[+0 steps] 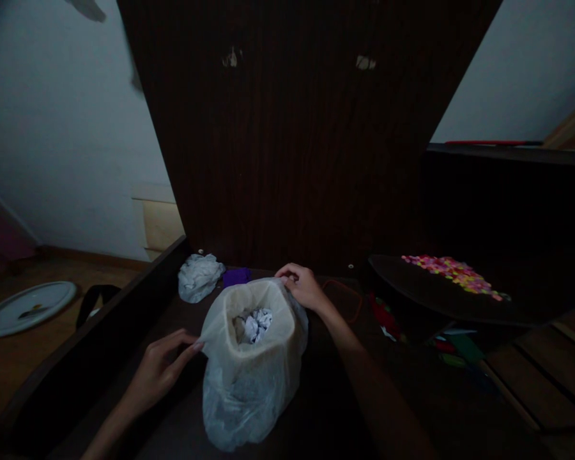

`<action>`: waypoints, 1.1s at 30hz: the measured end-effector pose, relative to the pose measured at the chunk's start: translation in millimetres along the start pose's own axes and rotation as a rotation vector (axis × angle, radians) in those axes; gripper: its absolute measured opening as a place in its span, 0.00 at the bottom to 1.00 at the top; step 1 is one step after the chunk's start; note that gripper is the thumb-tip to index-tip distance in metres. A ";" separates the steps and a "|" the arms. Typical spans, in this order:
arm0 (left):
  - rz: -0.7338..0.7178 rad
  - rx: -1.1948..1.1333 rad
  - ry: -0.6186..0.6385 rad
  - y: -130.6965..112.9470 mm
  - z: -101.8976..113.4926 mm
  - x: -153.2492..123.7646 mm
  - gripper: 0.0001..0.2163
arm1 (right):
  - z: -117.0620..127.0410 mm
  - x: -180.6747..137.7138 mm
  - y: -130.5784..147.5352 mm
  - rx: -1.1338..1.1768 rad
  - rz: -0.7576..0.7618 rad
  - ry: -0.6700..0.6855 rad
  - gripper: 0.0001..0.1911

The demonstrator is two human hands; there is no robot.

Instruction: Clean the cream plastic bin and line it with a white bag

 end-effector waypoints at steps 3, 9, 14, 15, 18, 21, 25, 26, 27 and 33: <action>0.003 -0.020 0.086 -0.8 -3.6 -10.8 0.10 | 2.8 -3.7 2.4 -0.037 0.011 -0.044 0.09; 0.077 -0.008 -0.004 -1.4 8.4 -5.1 0.18 | 2.5 -23.8 2.5 0.028 -0.038 0.048 0.14; 0.087 -0.062 -0.048 2.7 0.5 18.7 0.25 | -21.7 -50.4 -5.1 0.077 -0.100 0.232 0.21; 0.071 -0.070 -0.010 0.6 -5.8 24.5 0.24 | -26.8 -54.6 -7.2 0.076 -0.110 0.246 0.19; 0.028 -0.083 0.119 -9.2 -23.9 41.1 0.21 | -37.4 -63.8 -13.2 0.054 -0.130 0.259 0.13; -0.023 -0.098 0.204 -18.8 -33.2 57.7 0.18 | -36.6 -68.6 -17.0 0.011 -0.143 0.259 0.09; -0.069 -0.095 0.274 -19.7 -33.6 80.1 0.18 | -13.6 -69.4 -14.3 -0.048 -0.144 0.192 0.09; -0.070 -0.078 0.266 -18.3 -29.9 84.4 0.18 | -5.3 -69.8 -11.7 -0.057 -0.140 0.153 0.11; -0.061 -0.061 0.240 -16.2 -24.0 87.5 0.19 | 2.8 -70.7 -8.0 -0.059 -0.131 0.109 0.13; 0.060 -0.137 -0.038 -14.7 12.5 64.6 0.32 | 1.6 -83.4 21.8 0.050 0.001 0.126 0.45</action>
Point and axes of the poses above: each hand's wrist, its own x-axis towards the middle knuckle, its own z-axis out of the back of the hand, y = z × x, the point moved 9 cm from there along x, towards the middle knuckle, and after that the axes turned 11 degrees about y, right-handed, at the moved point
